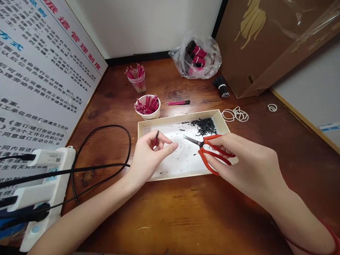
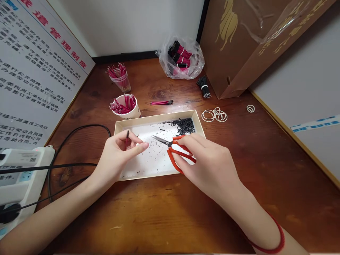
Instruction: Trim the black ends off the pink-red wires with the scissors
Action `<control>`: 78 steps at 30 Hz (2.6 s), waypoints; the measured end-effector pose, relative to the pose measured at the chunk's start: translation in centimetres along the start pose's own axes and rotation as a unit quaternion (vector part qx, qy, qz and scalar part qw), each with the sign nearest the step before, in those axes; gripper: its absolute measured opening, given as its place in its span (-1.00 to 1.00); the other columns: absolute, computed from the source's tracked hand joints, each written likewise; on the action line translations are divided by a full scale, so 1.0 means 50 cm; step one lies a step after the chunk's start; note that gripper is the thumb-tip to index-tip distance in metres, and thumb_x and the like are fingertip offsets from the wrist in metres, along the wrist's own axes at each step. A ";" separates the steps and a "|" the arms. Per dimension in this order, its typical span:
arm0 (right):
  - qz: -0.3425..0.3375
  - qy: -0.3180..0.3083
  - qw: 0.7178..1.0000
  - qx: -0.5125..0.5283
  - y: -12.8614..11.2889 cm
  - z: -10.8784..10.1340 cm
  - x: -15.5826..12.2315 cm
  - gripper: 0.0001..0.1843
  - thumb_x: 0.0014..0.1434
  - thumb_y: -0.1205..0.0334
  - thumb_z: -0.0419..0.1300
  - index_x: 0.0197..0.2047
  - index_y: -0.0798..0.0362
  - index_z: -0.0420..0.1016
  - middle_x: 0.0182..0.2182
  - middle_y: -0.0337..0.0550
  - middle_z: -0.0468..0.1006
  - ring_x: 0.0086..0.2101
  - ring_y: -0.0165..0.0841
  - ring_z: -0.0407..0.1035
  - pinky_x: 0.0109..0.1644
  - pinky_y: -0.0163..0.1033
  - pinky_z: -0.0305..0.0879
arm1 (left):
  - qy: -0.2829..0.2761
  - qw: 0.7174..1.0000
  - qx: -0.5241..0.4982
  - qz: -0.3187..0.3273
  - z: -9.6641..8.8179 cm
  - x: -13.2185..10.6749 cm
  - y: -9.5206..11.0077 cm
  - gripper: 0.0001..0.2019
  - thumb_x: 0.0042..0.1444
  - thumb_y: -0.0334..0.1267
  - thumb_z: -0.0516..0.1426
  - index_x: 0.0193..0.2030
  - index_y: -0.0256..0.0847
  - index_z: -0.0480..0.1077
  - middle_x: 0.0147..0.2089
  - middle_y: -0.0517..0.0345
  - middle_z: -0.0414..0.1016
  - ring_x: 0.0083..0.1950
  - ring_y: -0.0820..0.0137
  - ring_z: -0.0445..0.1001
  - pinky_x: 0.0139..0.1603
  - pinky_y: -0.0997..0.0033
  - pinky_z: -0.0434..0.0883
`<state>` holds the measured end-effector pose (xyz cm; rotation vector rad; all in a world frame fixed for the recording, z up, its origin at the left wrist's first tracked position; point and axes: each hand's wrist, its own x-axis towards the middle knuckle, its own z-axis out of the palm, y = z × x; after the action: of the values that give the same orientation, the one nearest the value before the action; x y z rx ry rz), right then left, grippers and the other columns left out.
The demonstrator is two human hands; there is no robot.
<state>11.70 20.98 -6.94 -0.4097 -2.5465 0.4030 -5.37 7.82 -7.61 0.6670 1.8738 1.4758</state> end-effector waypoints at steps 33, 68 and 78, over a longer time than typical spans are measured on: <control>0.161 0.017 0.969 0.187 -0.032 0.031 -0.021 -0.85 0.11 0.39 0.31 -0.33 -0.04 0.45 -0.54 -0.32 0.46 -0.57 -0.45 0.26 -0.54 -0.31 0.26 | -0.025 0.998 -0.057 0.001 0.002 -0.004 -0.004 -0.87 0.05 -0.36 0.32 -0.33 -0.01 0.69 -0.33 0.21 0.66 -0.39 0.51 0.45 -0.34 0.56 0.40; 0.150 -0.018 0.968 0.199 -0.031 0.032 -0.013 -0.86 0.10 0.43 0.29 -0.39 0.01 0.46 -0.59 -0.34 0.41 -0.59 -0.51 0.22 -0.57 -0.38 0.21 | -0.045 0.997 0.031 0.046 -0.003 -0.004 -0.005 -0.78 0.17 -0.43 0.22 -0.21 -0.07 0.68 -0.33 0.20 0.56 -0.30 0.50 0.41 -0.19 0.54 0.39; 0.172 -0.008 0.966 0.191 -0.030 0.030 -0.010 -0.85 0.09 0.38 0.27 -0.39 -0.03 0.38 -0.60 -0.35 0.38 -0.60 -0.47 0.21 -0.54 -0.32 0.23 | -0.006 0.999 0.031 0.044 -0.005 -0.008 -0.005 -0.82 0.13 -0.40 0.27 -0.19 -0.04 0.66 -0.32 0.26 0.62 -0.29 0.51 0.47 -0.21 0.55 0.38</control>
<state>11.01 19.12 -7.84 -0.7011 -2.3347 1.0074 -5.29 7.30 -7.74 0.7943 1.9091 1.4707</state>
